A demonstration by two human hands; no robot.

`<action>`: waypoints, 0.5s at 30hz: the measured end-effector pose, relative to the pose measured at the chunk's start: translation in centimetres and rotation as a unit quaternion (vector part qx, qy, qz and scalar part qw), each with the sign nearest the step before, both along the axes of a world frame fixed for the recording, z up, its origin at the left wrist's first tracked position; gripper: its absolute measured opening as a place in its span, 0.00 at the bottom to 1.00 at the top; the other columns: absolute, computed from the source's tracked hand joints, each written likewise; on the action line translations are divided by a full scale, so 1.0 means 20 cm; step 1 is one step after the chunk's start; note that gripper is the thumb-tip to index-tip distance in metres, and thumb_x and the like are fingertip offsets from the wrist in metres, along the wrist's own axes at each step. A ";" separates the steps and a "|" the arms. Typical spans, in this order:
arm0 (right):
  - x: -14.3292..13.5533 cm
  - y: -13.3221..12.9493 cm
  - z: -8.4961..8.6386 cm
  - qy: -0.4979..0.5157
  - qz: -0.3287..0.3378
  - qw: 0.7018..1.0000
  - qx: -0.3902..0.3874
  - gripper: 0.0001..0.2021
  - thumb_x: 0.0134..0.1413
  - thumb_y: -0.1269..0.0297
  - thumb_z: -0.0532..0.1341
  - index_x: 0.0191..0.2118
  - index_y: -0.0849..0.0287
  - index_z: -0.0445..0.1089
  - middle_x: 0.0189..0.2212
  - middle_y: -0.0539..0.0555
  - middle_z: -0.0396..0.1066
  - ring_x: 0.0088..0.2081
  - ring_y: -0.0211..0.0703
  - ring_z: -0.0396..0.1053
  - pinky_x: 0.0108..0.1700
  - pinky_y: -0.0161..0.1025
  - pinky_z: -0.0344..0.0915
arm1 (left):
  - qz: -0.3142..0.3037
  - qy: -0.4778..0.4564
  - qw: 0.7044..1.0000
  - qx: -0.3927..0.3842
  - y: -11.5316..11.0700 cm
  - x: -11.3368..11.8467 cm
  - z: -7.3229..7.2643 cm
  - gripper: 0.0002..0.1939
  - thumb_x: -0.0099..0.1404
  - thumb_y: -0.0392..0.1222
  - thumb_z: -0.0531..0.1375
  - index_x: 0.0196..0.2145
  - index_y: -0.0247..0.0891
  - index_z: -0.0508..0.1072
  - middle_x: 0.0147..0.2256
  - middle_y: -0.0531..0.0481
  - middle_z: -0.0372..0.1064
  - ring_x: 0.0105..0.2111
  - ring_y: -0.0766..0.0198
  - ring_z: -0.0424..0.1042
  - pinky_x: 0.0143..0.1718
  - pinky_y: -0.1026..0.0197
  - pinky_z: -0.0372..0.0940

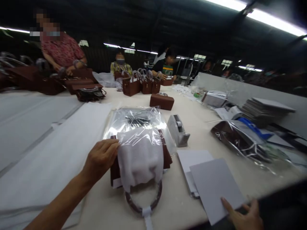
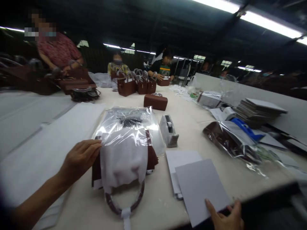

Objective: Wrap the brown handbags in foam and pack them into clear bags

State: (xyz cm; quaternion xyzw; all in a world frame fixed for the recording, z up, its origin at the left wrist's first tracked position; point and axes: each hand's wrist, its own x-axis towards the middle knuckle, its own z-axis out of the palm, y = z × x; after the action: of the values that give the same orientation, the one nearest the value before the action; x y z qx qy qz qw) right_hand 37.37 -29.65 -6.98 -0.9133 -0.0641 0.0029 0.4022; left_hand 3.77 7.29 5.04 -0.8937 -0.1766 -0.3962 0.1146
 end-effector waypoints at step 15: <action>0.44 -0.01 0.15 -0.018 0.184 0.953 -0.238 0.51 0.33 0.36 0.57 0.58 0.74 0.51 0.48 0.72 0.62 0.49 0.62 0.63 0.51 0.50 0.59 | -0.041 0.027 0.996 -0.074 0.01 0.04 -0.06 0.09 0.64 0.38 0.54 0.42 0.37 0.69 0.41 0.47 0.69 0.40 0.61 0.69 0.43 0.57 0.66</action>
State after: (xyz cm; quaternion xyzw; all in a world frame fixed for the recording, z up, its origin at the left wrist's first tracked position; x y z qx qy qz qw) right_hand 46.12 -29.89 -4.02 -0.9547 -0.2360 0.0760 0.1643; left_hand 4.51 7.52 3.80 -0.9167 -0.1659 -0.3618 0.0365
